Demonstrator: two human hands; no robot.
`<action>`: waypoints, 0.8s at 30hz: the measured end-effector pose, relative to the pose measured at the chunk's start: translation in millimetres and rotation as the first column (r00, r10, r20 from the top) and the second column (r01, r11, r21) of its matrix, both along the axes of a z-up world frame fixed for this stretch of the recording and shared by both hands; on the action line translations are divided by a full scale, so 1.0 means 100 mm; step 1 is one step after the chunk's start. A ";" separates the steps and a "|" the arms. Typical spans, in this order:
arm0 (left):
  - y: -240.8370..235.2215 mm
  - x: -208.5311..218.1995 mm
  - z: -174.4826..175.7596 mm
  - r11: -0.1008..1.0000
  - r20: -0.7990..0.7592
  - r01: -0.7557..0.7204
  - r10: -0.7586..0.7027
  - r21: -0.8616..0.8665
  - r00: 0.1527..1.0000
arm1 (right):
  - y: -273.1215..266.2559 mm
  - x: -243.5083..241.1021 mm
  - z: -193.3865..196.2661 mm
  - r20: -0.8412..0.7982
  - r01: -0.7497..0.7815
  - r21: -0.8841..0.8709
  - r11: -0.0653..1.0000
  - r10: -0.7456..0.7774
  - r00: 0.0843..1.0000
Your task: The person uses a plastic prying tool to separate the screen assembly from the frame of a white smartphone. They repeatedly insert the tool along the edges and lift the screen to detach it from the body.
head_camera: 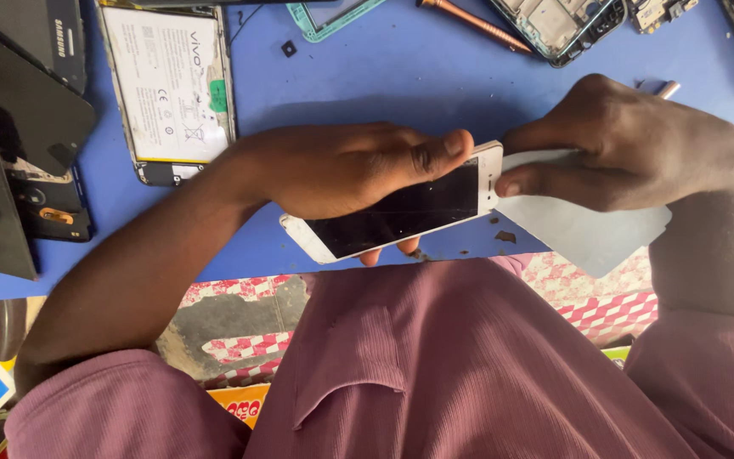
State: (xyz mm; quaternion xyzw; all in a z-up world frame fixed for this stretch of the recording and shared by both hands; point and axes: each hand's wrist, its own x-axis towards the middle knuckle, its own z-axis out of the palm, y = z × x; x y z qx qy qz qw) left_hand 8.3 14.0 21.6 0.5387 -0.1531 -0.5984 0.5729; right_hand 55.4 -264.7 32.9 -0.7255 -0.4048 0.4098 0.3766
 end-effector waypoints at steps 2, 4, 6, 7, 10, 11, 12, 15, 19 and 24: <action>0.01 0.01 0.00 1.000 -0.045 -0.006 0.007 0.018 0.999 | -0.03 0.03 0.00 -0.018 0.029 0.062 0.998 -0.028 0.999; 0.04 0.03 0.01 0.999 -0.074 -0.037 0.037 0.002 0.997 | -0.10 0.09 0.02 -0.028 0.086 0.131 0.988 -0.083 0.996; 0.05 0.04 0.02 0.995 -0.119 -0.097 0.093 -0.033 0.989 | -0.21 0.18 0.05 0.038 0.133 0.044 0.990 -0.135 0.990; 0.06 0.03 0.04 0.990 -0.142 -0.130 0.122 -0.050 0.982 | -0.25 0.20 0.05 0.073 0.156 0.003 0.988 -0.156 0.985; 0.08 0.02 0.08 0.982 -0.168 -0.190 0.191 0.025 0.967 | -0.33 0.12 0.02 0.217 0.195 -0.122 0.973 -0.165 0.962; 0.06 0.02 0.08 0.987 -0.122 -0.161 0.163 0.026 0.979 | -0.33 0.14 -0.01 0.209 0.150 -0.079 0.986 -0.131 0.969; 0.02 0.02 0.08 0.991 -0.083 -0.128 0.130 0.026 0.988 | -0.33 0.12 -0.03 0.196 0.109 -0.040 0.993 -0.099 0.976; 0.00 0.02 0.09 0.996 -0.052 -0.077 0.079 0.042 0.995 | -0.31 0.09 -0.06 0.177 0.053 -0.035 0.998 -0.046 0.983; 0.00 0.01 0.07 0.985 -0.066 -0.058 0.069 0.163 0.995 | -0.25 0.06 -0.06 0.172 0.029 0.046 0.999 -0.037 0.984; -0.04 -0.01 0.04 0.995 -0.056 -0.097 0.097 -0.001 0.994 | -0.22 0.05 -0.07 0.086 0.003 -0.061 0.998 0.003 0.996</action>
